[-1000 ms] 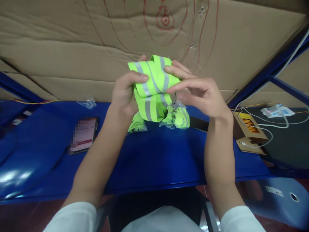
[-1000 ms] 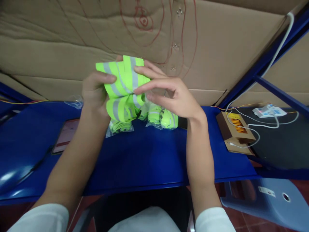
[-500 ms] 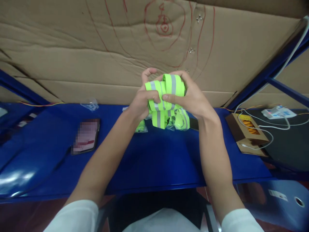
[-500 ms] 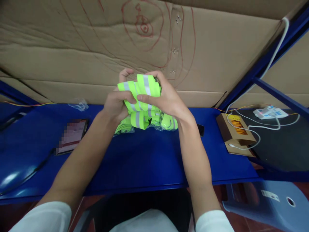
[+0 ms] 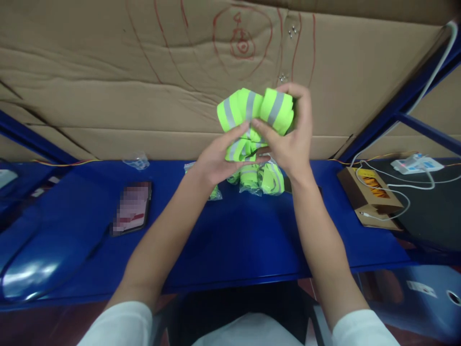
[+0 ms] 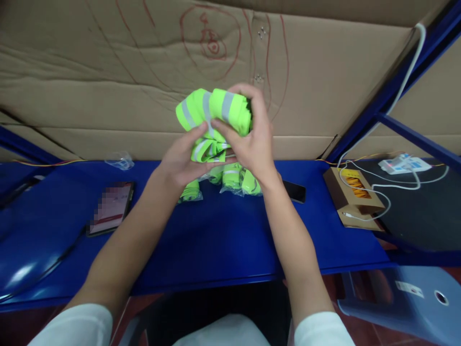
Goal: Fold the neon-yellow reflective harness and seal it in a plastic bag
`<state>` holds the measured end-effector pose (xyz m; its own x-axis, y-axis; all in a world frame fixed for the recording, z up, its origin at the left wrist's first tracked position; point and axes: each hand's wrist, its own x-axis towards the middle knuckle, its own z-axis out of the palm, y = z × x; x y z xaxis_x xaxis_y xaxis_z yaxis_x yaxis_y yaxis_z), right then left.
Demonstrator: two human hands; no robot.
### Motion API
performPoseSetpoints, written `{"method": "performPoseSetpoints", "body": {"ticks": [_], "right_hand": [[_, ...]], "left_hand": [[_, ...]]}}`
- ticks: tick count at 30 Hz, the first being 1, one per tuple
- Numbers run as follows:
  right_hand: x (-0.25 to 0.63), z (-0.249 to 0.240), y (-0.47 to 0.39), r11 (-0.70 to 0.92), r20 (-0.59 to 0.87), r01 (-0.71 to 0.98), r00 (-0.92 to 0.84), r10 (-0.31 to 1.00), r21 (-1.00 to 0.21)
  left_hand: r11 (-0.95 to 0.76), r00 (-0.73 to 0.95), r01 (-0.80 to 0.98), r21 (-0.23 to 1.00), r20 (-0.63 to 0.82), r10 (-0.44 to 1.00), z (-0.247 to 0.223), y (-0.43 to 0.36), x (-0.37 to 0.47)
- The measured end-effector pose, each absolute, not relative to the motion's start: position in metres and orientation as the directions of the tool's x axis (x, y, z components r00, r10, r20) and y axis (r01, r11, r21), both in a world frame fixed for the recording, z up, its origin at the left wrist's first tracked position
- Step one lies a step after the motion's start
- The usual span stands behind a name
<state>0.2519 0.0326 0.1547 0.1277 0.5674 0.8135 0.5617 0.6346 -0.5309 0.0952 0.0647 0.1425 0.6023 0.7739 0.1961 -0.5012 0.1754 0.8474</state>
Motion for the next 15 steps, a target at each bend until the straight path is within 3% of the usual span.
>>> {"method": "performPoseSetpoints", "body": {"ticks": [4, 9, 12, 15], "right_hand": [[0.249, 0.159, 0.026, 0.639, 0.774, 0.661, -0.138, 0.618, -0.394], [0.247, 0.161, 0.023, 0.695, 0.621, 0.666, -0.430, 0.655, -0.271], [0.251, 0.161, 0.025, 0.742, 0.557, 0.560, -0.506, 0.659, -0.369], [0.254, 0.160, 0.028, 0.687, 0.634, 0.457, -0.292, 0.716, -0.565]], "left_hand": [[0.210, 0.601, -0.573, 0.792, 0.232, 0.765, 0.157, 0.065, 0.087], [0.215, 0.499, -0.606, 0.766, 0.156, 0.852, 0.153, 0.081, 0.082], [0.148, 0.464, -0.576, 0.804, 0.172, 0.869, 0.145, 0.089, 0.083], [-0.049, 0.338, -0.580, 0.813, 0.295, 0.894, 0.142, 0.086, 0.087]]}}
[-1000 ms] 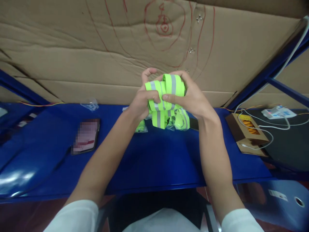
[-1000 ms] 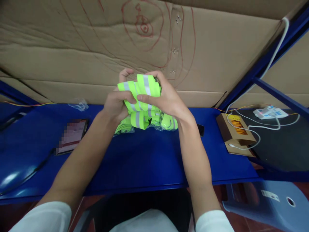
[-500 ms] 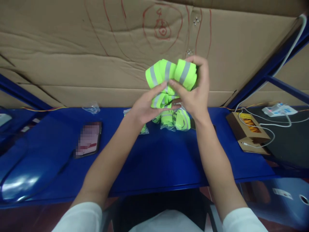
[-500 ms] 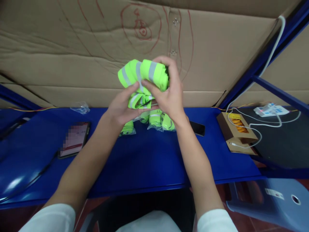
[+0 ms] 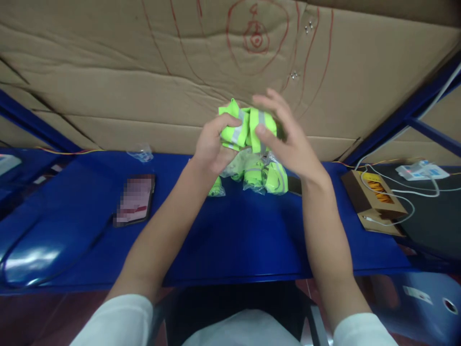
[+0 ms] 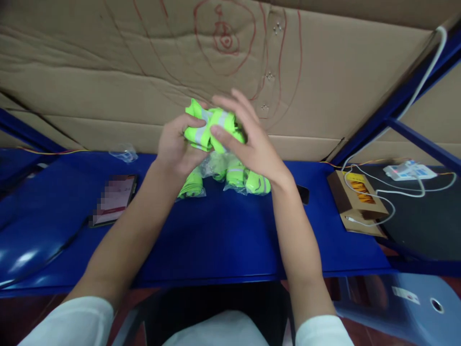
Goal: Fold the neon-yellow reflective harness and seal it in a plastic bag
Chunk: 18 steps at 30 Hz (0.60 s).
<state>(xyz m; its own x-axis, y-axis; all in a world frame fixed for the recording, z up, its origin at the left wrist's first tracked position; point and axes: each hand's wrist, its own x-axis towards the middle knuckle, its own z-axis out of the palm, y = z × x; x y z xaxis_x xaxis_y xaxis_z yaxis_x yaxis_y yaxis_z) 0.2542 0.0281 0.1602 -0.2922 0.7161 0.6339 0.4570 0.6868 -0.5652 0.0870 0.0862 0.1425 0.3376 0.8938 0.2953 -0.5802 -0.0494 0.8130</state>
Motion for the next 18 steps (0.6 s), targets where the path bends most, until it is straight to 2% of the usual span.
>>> {"method": "performPoseSetpoints", "body": {"ticks": [2, 4, 6, 9, 13, 18], "right_hand": [[0.254, 0.161, 0.028, 0.596, 0.581, 0.285, -0.143, 0.801, -0.751], [0.253, 0.164, 0.024, 0.444, 0.431, 0.037, -0.181, 0.884, -0.895], [0.250, 0.167, 0.020, 0.301, 0.332, -0.156, -0.239, 0.912, -0.941], [0.245, 0.167, 0.017, 0.228, 0.290, -0.325, -0.156, 0.944, -0.918], [0.236, 0.162, 0.020, 0.194, 0.272, -0.356, -0.185, 0.944, -0.914], [0.233, 0.162, 0.023, 0.264, 0.317, -0.259, -0.190, 0.929, -0.929]], "left_hand": [[-0.205, 0.238, -0.569, 0.797, 0.398, 0.886, 0.144, 0.080, 0.089], [-0.336, 0.187, -0.542, 0.770, 0.500, 0.845, 0.147, 0.073, 0.088], [-0.428, 0.182, -0.532, 0.731, 0.592, 0.785, 0.150, 0.068, 0.085], [-0.519, 0.226, -0.523, 0.676, 0.697, 0.681, 0.153, 0.065, 0.079], [-0.610, 0.299, -0.449, 0.652, 0.754, 0.585, 0.155, 0.073, 0.069], [-0.666, 0.433, -0.346, 0.661, 0.742, 0.512, 0.157, 0.083, 0.057]]}}
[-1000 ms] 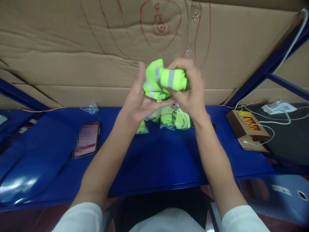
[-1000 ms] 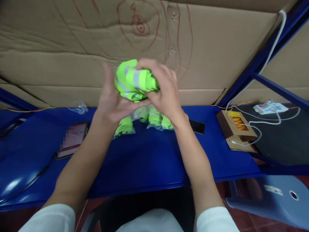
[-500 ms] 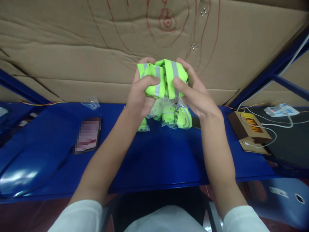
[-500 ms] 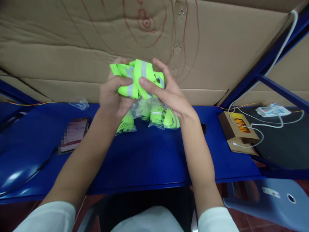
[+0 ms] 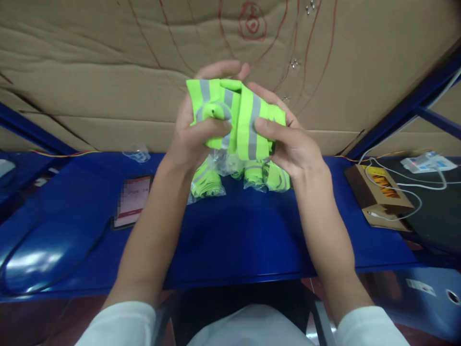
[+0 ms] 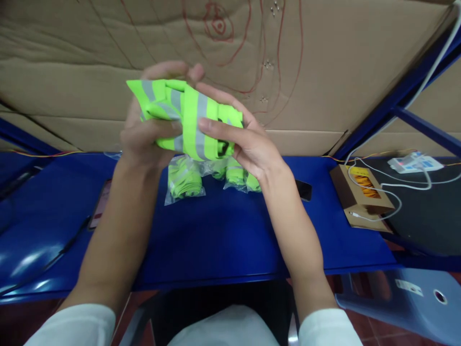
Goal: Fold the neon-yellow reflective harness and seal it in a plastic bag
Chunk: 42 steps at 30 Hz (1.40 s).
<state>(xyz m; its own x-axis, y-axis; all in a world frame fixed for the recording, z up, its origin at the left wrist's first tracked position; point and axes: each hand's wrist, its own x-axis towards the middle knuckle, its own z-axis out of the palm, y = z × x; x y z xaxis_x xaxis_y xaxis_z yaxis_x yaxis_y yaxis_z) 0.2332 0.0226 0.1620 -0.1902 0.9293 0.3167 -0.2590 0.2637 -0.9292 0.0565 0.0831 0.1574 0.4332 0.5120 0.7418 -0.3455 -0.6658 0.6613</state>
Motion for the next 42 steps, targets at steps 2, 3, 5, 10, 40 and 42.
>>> {"method": "performPoseSetpoints", "body": {"ticks": [2, 3, 5, 10, 40, 42], "right_hand": [[0.236, 0.163, 0.022, 0.281, 0.314, -0.184, -0.182, 0.932, -0.942], [0.238, 0.164, 0.022, 0.304, 0.327, -0.143, -0.186, 0.927, -0.942], [0.239, 0.164, 0.020, 0.369, 0.372, -0.054, -0.195, 0.907, -0.928], [0.237, 0.161, 0.018, 0.425, 0.396, 0.216, -0.168, 0.903, -0.879], [0.331, 0.137, 0.053, -0.070, -0.063, 0.108, 0.063, 0.996, -0.992], [0.333, 0.139, 0.051, -0.097, -0.093, 0.134, 0.033, 0.995, -0.986]], "left_hand": [[-0.633, 0.519, -0.335, 0.698, 0.697, 0.494, 0.157, 0.082, 0.052], [-0.613, 0.562, -0.316, 0.724, 0.664, 0.494, 0.157, 0.082, 0.050], [-0.593, 0.624, -0.256, 0.763, 0.599, 0.502, 0.156, 0.081, 0.046], [-0.697, 0.721, -0.097, 0.710, 0.533, 0.443, 0.155, 0.083, 0.045], [-0.719, 0.561, 0.695, -0.003, 0.628, 0.540, 0.119, 0.097, 0.078], [-0.734, 0.597, 0.677, -0.048, 0.619, 0.510, 0.118, 0.090, 0.083]]}}
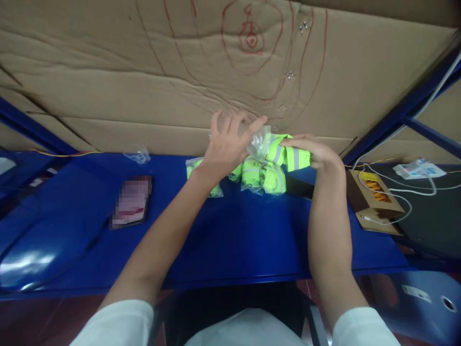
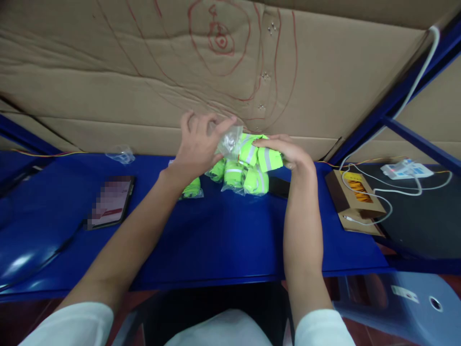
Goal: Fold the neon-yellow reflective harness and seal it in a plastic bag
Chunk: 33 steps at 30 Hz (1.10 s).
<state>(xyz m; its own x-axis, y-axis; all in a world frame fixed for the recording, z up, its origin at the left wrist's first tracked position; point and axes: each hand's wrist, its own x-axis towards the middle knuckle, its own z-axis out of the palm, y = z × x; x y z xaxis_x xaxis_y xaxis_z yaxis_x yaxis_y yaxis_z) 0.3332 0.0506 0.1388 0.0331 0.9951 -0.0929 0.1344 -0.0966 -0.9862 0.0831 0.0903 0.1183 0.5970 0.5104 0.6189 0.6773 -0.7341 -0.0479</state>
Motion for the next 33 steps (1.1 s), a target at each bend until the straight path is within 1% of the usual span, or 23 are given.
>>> {"method": "performPoseSetpoints", "body": {"ticks": [2, 5, 7, 9, 12, 14, 16, 17, 21, 25, 27, 30, 33], "right_hand": [[0.334, 0.139, 0.050, -0.104, -0.103, 0.157, 0.014, 0.995, -0.982], [0.337, 0.137, 0.052, -0.078, -0.075, 0.174, 0.026, 0.997, -0.982], [0.339, 0.135, 0.054, -0.046, -0.038, 0.209, 0.043, 0.998, -0.977], [0.338, 0.134, 0.055, -0.014, -0.004, 0.261, 0.041, 0.999, -0.965], [0.332, 0.137, 0.052, 0.024, 0.020, 0.337, -0.017, 1.000, -0.941], [0.326, 0.142, 0.049, 0.052, 0.037, 0.373, -0.048, 0.998, -0.927], [0.320, 0.147, 0.045, 0.073, 0.053, 0.393, -0.062, 0.997, -0.917], [0.319, 0.149, 0.043, 0.072, 0.050, 0.402, -0.064, 0.997, -0.913], [0.321, 0.157, 0.035, 0.042, 0.006, 0.493, -0.075, 0.997, -0.869], [0.324, 0.162, 0.030, 0.077, 0.010, 0.572, -0.119, 0.993, -0.817], [0.321, 0.161, 0.030, 0.101, 0.041, 0.566, -0.117, 0.992, -0.818], [0.311, 0.157, 0.034, 0.120, 0.103, 0.477, -0.063, 0.993, -0.870], [0.300, 0.151, 0.038, 0.129, 0.102, 0.441, -0.084, 0.991, -0.888]], "left_hand": [[-0.793, 0.656, 0.609, -0.014, 0.570, 0.494, 0.118, 0.085, 0.086], [-0.857, 0.738, 0.494, 0.146, 0.450, 0.502, 0.119, 0.083, 0.085], [-0.853, 0.767, 0.450, 0.263, 0.375, 0.520, 0.120, 0.083, 0.083], [-0.827, 0.756, 0.462, 0.319, 0.346, 0.556, 0.121, 0.085, 0.082], [-0.780, 0.702, 0.562, 0.275, 0.340, 0.626, 0.121, 0.087, 0.083], [-0.753, 0.701, 0.611, 0.243, 0.276, 0.658, 0.120, 0.088, 0.084], [-0.741, 0.699, 0.626, 0.243, 0.246, 0.672, 0.120, 0.089, 0.085], [-0.742, 0.693, 0.624, 0.246, 0.264, 0.671, 0.120, 0.088, 0.086], [-0.775, 0.657, 0.597, 0.209, 0.426, 0.622, 0.121, 0.085, 0.087], [-0.824, 0.706, 0.548, 0.148, 0.446, 0.550, 0.117, 0.077, 0.091], [-0.843, 0.738, 0.526, 0.112, 0.433, 0.517, 0.116, 0.072, 0.092], [-0.834, 0.739, 0.546, 0.075, 0.426, 0.522, 0.118, 0.065, 0.091], [-0.817, 0.717, 0.576, 0.041, 0.454, 0.529, 0.122, 0.061, 0.089]]}}
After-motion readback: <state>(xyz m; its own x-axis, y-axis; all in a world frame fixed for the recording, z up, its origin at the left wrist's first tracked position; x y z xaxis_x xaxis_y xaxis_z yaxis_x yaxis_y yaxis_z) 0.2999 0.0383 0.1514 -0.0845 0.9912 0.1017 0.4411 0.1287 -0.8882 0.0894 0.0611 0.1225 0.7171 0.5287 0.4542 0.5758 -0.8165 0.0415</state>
